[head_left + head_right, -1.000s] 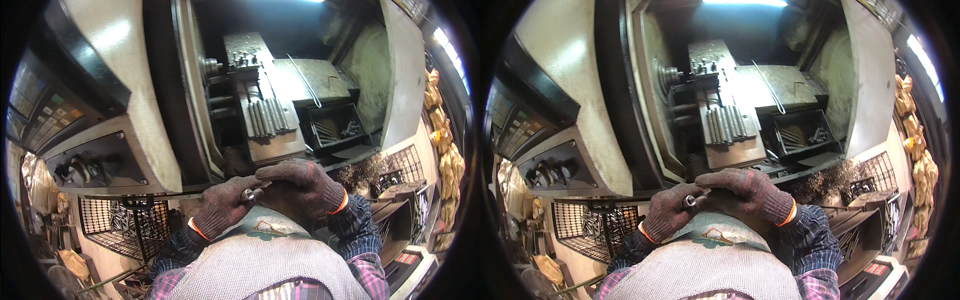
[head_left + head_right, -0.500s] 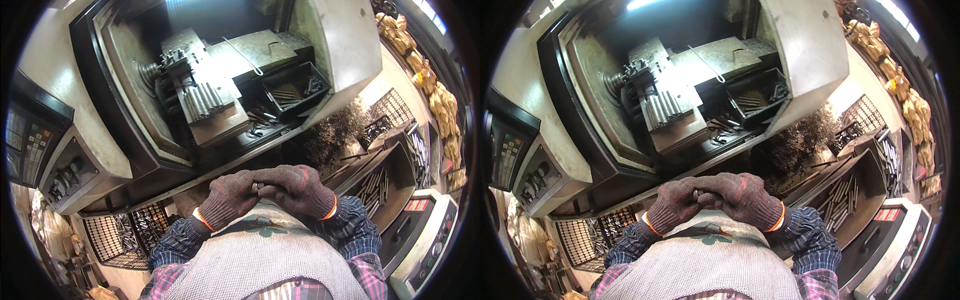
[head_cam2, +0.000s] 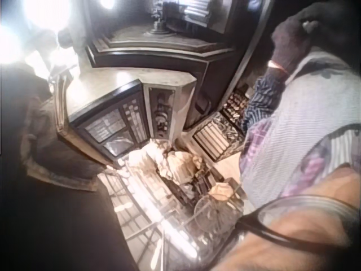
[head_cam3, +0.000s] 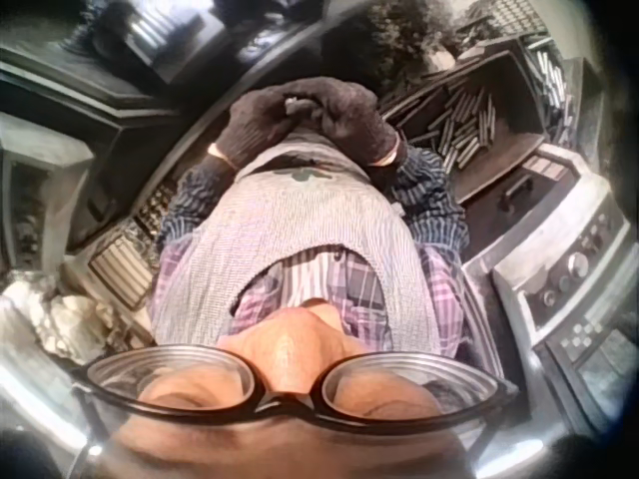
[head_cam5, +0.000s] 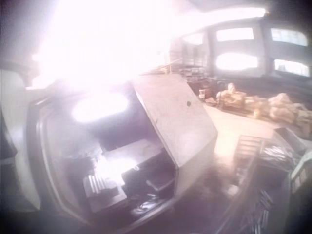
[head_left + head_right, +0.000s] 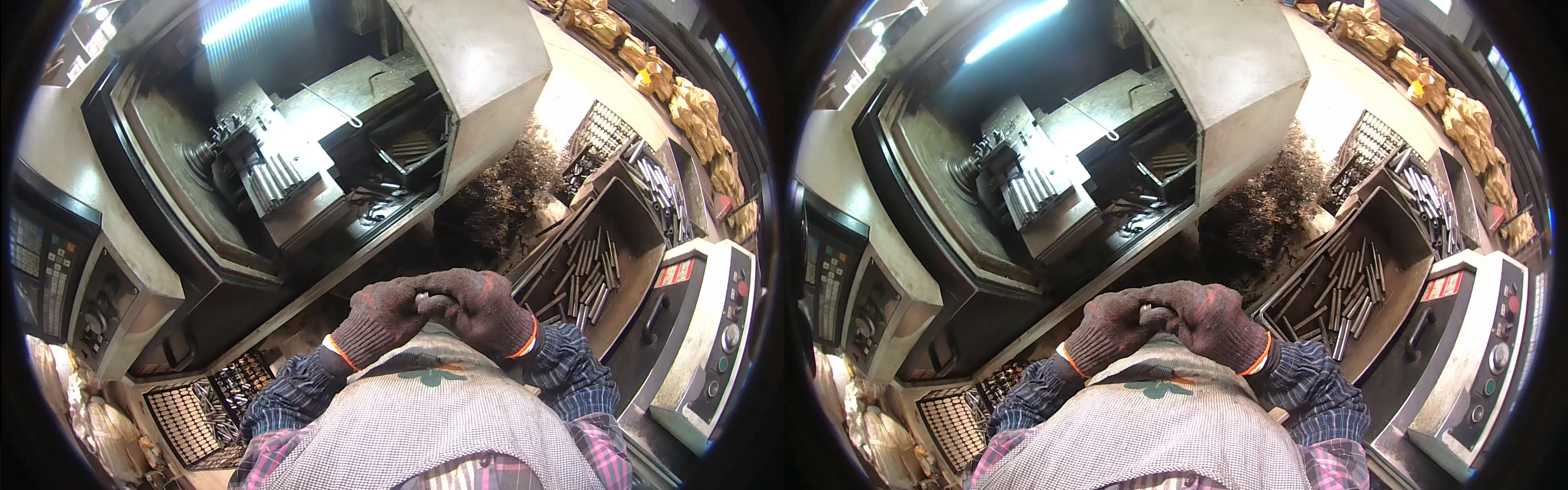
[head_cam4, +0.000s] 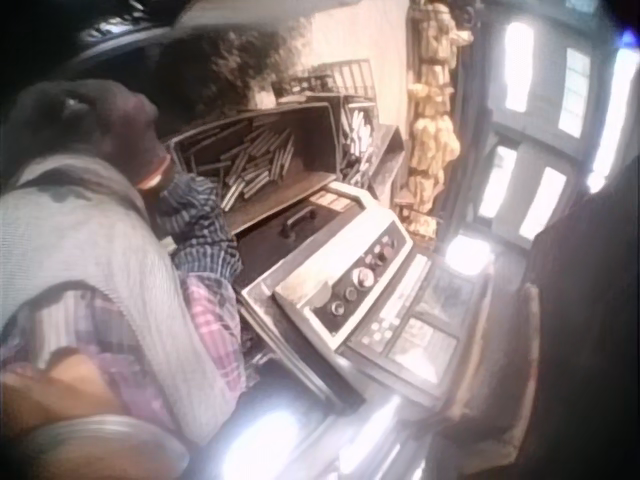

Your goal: The person repeatedly loads metal rods into a lathe chuck, operates the machine controls, and removes finished parts. They place the finished parts into a nearby bin and continue the cycle with new rods.

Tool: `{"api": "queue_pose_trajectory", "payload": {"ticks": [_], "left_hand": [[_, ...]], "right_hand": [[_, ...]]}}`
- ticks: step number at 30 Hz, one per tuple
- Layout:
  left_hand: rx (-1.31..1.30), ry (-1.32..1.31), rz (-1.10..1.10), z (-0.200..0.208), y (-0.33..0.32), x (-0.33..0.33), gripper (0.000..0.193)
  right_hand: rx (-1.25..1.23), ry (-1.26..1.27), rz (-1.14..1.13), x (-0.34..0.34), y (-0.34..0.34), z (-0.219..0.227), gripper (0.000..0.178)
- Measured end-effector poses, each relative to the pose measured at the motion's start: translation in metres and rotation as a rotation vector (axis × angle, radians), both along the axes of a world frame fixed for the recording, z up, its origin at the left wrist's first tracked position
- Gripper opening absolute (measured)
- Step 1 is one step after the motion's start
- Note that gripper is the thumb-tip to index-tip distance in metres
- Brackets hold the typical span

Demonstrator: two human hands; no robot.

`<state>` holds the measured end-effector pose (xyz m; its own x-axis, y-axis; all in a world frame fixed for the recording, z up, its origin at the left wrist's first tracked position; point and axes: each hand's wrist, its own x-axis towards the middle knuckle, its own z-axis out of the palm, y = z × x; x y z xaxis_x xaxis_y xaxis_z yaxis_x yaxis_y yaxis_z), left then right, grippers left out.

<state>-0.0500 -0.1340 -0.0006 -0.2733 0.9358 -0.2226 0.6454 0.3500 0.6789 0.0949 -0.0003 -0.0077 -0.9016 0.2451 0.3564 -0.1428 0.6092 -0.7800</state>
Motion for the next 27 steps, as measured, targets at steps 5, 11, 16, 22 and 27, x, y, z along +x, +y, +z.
{"api": "queue_pose_trajectory", "payload": {"ticks": [5, 11, 16, 22, 27], "left_hand": [[0.097, 0.092, -0.082, -0.008, 0.014, 0.021, 0.037], [0.454, -1.113, 0.264, -0.012, 0.048, 0.018, 0.023], [0.582, -2.108, 0.329, -0.024, 0.091, 0.016, 0.032], [0.361, -2.302, 0.394, -0.049, 0.120, 0.047, 0.029], [0.168, -2.340, 0.455, -0.058, 0.144, 0.061, 0.033]], "right_hand": [[-0.081, 0.047, -0.121, 0.040, 0.006, 0.001, 0.026], [-0.147, 0.203, -0.402, 0.084, 0.017, -0.001, 0.031], [-0.178, 0.303, -0.480, 0.089, -0.009, -0.026, 0.035], [-0.049, 0.320, -0.621, 0.089, -0.013, -0.036, 0.034], [0.140, 0.276, -0.752, 0.093, -0.009, -0.052, 0.032]]}}
